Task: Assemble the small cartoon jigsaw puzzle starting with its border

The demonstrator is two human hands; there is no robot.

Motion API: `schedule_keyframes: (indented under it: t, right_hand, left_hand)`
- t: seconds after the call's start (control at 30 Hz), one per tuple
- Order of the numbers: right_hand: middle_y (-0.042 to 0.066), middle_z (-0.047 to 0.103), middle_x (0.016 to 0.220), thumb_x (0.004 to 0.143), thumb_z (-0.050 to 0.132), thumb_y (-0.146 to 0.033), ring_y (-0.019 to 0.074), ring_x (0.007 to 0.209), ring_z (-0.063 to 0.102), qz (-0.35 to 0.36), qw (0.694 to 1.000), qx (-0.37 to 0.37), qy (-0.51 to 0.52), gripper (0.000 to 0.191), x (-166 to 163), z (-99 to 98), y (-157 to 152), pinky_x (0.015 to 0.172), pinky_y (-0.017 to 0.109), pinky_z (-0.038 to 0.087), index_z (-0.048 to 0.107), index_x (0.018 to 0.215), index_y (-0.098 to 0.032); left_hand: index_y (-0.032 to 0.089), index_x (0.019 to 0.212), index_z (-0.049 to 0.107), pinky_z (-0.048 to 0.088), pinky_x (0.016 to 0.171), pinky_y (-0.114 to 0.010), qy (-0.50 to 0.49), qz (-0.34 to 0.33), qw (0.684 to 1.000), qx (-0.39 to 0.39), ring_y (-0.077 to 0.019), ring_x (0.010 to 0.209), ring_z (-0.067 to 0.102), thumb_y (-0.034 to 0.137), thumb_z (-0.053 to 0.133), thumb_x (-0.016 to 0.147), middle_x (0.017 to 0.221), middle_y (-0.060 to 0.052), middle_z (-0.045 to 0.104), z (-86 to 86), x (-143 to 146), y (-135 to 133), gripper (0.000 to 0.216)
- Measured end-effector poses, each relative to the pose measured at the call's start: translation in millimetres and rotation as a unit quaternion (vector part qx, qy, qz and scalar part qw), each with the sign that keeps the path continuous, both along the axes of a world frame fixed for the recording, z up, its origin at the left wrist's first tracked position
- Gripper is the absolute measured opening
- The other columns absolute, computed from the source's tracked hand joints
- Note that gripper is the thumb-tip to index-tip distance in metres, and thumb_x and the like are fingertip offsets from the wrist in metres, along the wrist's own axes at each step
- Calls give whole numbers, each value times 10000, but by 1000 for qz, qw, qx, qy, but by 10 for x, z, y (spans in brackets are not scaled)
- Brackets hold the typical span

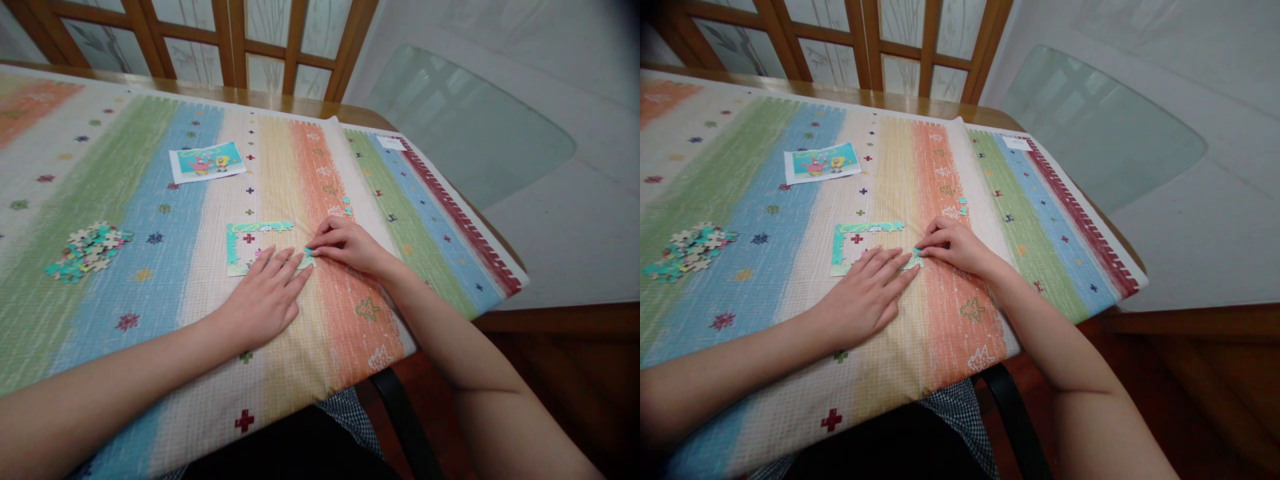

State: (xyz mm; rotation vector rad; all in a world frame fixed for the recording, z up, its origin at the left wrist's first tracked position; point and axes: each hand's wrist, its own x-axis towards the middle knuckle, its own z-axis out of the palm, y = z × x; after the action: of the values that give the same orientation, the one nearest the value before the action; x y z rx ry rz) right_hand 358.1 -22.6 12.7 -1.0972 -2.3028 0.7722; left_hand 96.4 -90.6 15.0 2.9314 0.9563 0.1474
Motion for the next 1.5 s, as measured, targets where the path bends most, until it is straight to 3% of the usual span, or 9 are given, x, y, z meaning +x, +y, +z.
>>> schedule_keyframes:
  t: [0.2, 0.4, 0.8, 0.87, 0.93, 1.07, 1.17, 1.37, 1.5]
  right_hand:
    - [60, 651, 964, 931, 717, -369, 197, 921, 612, 34, 999, 19, 8, 169, 17, -6, 53, 862, 382, 487, 816, 1019, -263]
    - [52, 647, 948, 917, 736, -334, 195, 920, 609, 6, 1000, 20, 0, 153, -17, 31, -4, 868, 374, 484, 793, 1035, -254]
    - [61, 664, 952, 941, 687, -363, 210, 926, 610, 5, 999, 27, -17, 145, -48, 69, -60, 879, 400, 483, 787, 939, -259]
    - [61, 681, 939, 941, 675, -405, 210, 909, 614, -36, 999, 23, 11, 181, -10, 125, -51, 862, 397, 490, 786, 953, -263]
    - [61, 689, 928, 939, 656, -451, 205, 873, 612, -139, 987, 34, 66, 230, 77, 185, -12, 814, 381, 497, 781, 976, -263]
    - [56, 674, 882, 912, 635, -494, 172, 738, 569, -351, 916, 51, 187, 296, 328, 247, 115, 664, 333, 472, 755, 1014, -243]
    - [46, 658, 841, 870, 656, -519, 156, 683, 534, -400, 895, 36, 196, 323, 465, 224, 186, 611, 313, 446, 740, 999, -235]
    - [32, 658, 811, 826, 693, -494, 153, 681, 543, -371, 916, 17, 149, 328, 515, 126, 204, 617, 311, 436, 735, 1006, -223]
    - [22, 668, 742, 790, 758, -481, 143, 637, 541, -250, 957, -128, 72, 355, 516, 187, 129, 579, 294, 408, 755, 1016, -207]
  left_hand:
    - [178, 1479, 534, 180, 1261, -557, -5, 14, 1000, -1, -340, 1510, 345, 321, 485, 1019, 1623, -136, 415, 26, 12, -17, 485]
    - [252, 1455, 570, 194, 1234, -614, -33, 59, 998, 4, -374, 1502, 351, 338, 577, 979, 1646, -133, 376, 26, 19, -49, 483]
    - [160, 1508, 505, 131, 1276, -546, -1, -9, 1000, 3, -320, 1523, 332, 306, 439, 1035, 1649, -89, 389, 15, 13, 8, 499]
    - [159, 1505, 506, 141, 1271, -546, -3, -9, 1000, 7, -315, 1510, 352, 303, 426, 1037, 1639, -87, 408, 14, 12, 10, 496]
    - [156, 1508, 499, 153, 1265, -553, -4, -10, 1000, 8, -319, 1502, 362, 301, 425, 1035, 1635, -90, 414, 10, 11, 11, 500]
    - [145, 1511, 487, 168, 1261, -562, -6, -18, 1000, 6, -325, 1492, 370, 293, 430, 1034, 1630, -93, 422, -5, 4, 15, 503]
    - [145, 1500, 493, 193, 1255, -562, -13, -19, 1000, 9, -325, 1481, 381, 277, 425, 1032, 1620, -89, 437, -17, -2, 15, 491]
    - [143, 1492, 493, 190, 1261, -539, -15, -12, 1000, 11, -326, 1497, 360, 274, 437, 1025, 1629, -96, 420, -34, -1, 6, 488]
    - [140, 1506, 482, 185, 1263, -544, -15, -16, 1000, 4, -328, 1520, 327, 269, 436, 1027, 1653, -96, 380, -35, 4, 10, 498]
